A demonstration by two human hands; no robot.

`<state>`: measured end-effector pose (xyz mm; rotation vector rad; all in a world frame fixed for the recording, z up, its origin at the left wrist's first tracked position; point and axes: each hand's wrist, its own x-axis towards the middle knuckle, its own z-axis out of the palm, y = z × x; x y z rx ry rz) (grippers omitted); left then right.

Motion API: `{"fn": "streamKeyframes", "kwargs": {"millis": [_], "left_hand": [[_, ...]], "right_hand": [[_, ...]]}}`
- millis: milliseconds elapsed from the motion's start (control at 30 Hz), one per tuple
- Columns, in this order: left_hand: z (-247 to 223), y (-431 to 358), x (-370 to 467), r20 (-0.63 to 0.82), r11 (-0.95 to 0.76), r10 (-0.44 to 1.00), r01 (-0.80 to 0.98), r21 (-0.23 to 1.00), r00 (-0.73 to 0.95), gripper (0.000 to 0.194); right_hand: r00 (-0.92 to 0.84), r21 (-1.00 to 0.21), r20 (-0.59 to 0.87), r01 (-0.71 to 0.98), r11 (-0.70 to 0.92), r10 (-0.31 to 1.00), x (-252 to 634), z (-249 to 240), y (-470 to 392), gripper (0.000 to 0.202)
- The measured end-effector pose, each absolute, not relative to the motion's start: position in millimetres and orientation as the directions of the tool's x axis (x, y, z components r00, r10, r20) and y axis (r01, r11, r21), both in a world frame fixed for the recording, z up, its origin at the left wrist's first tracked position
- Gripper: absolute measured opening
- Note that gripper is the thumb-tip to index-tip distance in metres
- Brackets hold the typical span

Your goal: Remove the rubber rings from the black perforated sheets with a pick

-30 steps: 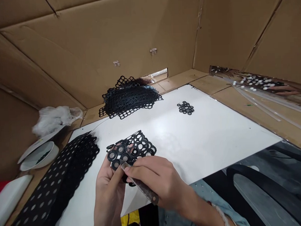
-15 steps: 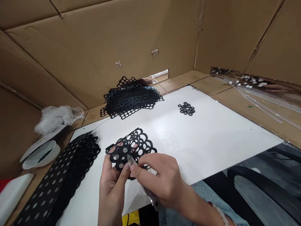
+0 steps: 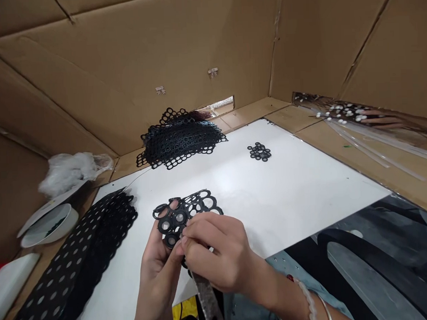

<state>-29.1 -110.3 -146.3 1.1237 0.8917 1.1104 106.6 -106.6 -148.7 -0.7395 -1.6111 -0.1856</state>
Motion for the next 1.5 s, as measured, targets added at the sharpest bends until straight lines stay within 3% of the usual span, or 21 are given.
{"fn": "streamKeyframes", "kwargs": {"millis": [333,867,1267,1500], "left_hand": [[-139,-112,-25,-0.028,0.052,0.993,-0.209,0.976,0.117,0.054],[-133,-117,-19,-0.041,0.046,0.998,-0.135,0.990,0.046,0.050],[-138,-117,-25,-0.012,0.018,0.993,-0.053,0.998,0.115,0.051],[-138,-115,-29,0.069,-0.067,0.984,-0.017,0.998,0.164,0.043]], "right_hand": [[-0.039,-0.263,0.937,0.574,0.775,0.347,108,-134,-108,0.029],[-0.023,-0.314,0.926,0.509,0.802,0.377,104,-146,-107,0.017],[-0.223,-0.372,0.815,0.505,0.779,0.534,112,-152,-109,0.018],[-0.219,-0.358,0.812,0.545,0.758,0.541,116,-147,-109,0.019]]}}
